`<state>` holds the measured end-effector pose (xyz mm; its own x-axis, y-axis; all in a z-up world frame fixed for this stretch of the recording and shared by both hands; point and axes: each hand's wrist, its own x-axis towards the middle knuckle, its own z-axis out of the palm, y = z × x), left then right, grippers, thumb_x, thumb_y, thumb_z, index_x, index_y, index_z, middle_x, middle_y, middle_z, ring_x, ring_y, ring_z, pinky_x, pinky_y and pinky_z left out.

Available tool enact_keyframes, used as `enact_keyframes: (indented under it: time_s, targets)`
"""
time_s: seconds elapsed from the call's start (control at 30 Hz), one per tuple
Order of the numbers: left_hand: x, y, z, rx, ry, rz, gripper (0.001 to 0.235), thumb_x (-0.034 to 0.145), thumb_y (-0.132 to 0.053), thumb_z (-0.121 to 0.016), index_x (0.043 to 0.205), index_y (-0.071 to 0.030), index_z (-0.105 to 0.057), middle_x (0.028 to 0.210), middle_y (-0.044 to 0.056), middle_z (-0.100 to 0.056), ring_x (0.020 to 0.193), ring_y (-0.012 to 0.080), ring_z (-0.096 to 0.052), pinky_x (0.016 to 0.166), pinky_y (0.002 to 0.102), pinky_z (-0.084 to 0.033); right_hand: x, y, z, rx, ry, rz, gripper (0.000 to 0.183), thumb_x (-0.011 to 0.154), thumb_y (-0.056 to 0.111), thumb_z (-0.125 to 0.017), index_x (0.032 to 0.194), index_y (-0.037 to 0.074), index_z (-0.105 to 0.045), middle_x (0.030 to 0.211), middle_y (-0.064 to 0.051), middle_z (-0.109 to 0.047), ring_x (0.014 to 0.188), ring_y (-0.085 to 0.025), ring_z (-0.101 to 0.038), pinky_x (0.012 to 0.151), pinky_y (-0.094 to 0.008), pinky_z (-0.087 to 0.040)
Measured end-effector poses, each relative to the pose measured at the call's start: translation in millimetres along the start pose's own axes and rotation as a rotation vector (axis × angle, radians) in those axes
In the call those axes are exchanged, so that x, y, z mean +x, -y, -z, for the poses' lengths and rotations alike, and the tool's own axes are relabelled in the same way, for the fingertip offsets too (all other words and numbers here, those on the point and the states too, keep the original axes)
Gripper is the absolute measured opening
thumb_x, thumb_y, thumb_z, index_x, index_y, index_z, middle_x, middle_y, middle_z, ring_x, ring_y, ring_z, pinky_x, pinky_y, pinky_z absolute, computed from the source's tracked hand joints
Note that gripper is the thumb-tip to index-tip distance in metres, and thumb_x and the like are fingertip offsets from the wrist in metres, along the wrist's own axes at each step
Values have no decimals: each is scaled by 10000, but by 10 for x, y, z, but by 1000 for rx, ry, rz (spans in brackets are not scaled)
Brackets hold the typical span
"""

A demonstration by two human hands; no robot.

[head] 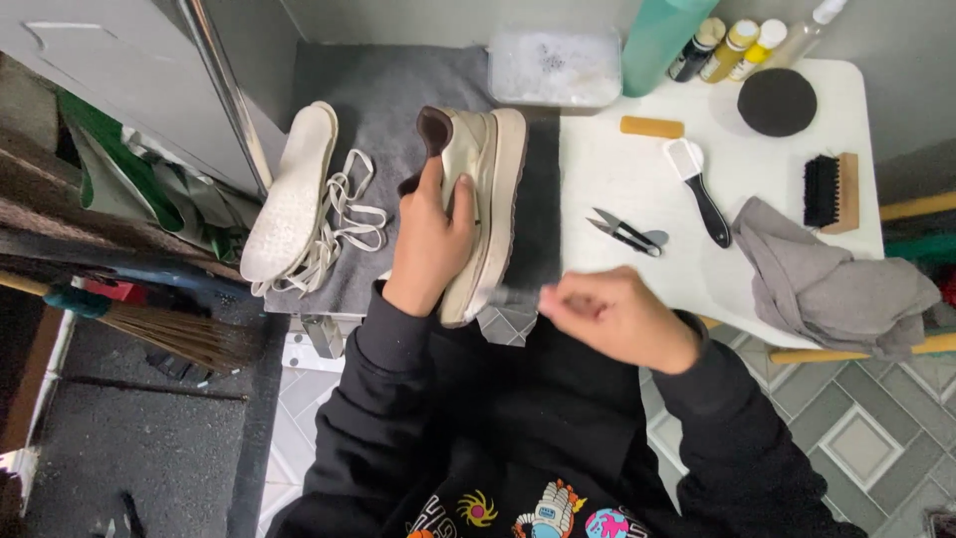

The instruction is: The person cleans a beige sneaker by repeatedly dipping a small brush into a container of soapy water and scrubbing the shoe's sole and side panels. The person holds the shoe steady with one hand while scrubbing with the other, occasionally rotating the shoe to access different areas.

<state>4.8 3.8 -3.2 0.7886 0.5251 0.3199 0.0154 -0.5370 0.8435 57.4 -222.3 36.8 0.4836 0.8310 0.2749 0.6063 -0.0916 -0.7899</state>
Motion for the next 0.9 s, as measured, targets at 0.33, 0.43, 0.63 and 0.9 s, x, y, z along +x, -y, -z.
enact_keyframes:
  time_s: [0.33,0.43,0.63,0.9]
  targets:
    - [-13,-10,-34,27,25,27,308,1044,-165,-459,1153,97,-579,707,275,-653,613,363,-714,457,407,-529,54,-60,79,-38,-64,-60,222,896,72,-716,710,110,-602,378,-33,-474,340,-141,-440,423,-260,-416]
    - [10,-53,-29,42,39,9,311,1044,-156,-460,1159,111,-569,720,295,-653,632,379,-719,474,411,-535,48,-122,74,53,-6,-40,214,876,45,-706,698,99,-602,358,-24,-464,352,-124,-396,423,-263,-411]
    - [19,20,-20,23,25,6,303,1041,-157,-458,1162,94,-577,714,296,-654,640,384,-718,487,424,-534,74,-263,112,50,-38,-101,171,913,79,-704,745,82,-671,421,-46,-593,343,-103,-434,399,-242,-391]
    - [12,55,-35,32,21,17,305,1043,-159,-464,1150,101,-580,714,280,-659,619,359,-710,489,415,-532,91,-300,97,127,38,-125,106,883,62,-709,777,67,-713,500,-63,-678,349,-101,-486,381,-237,-395]
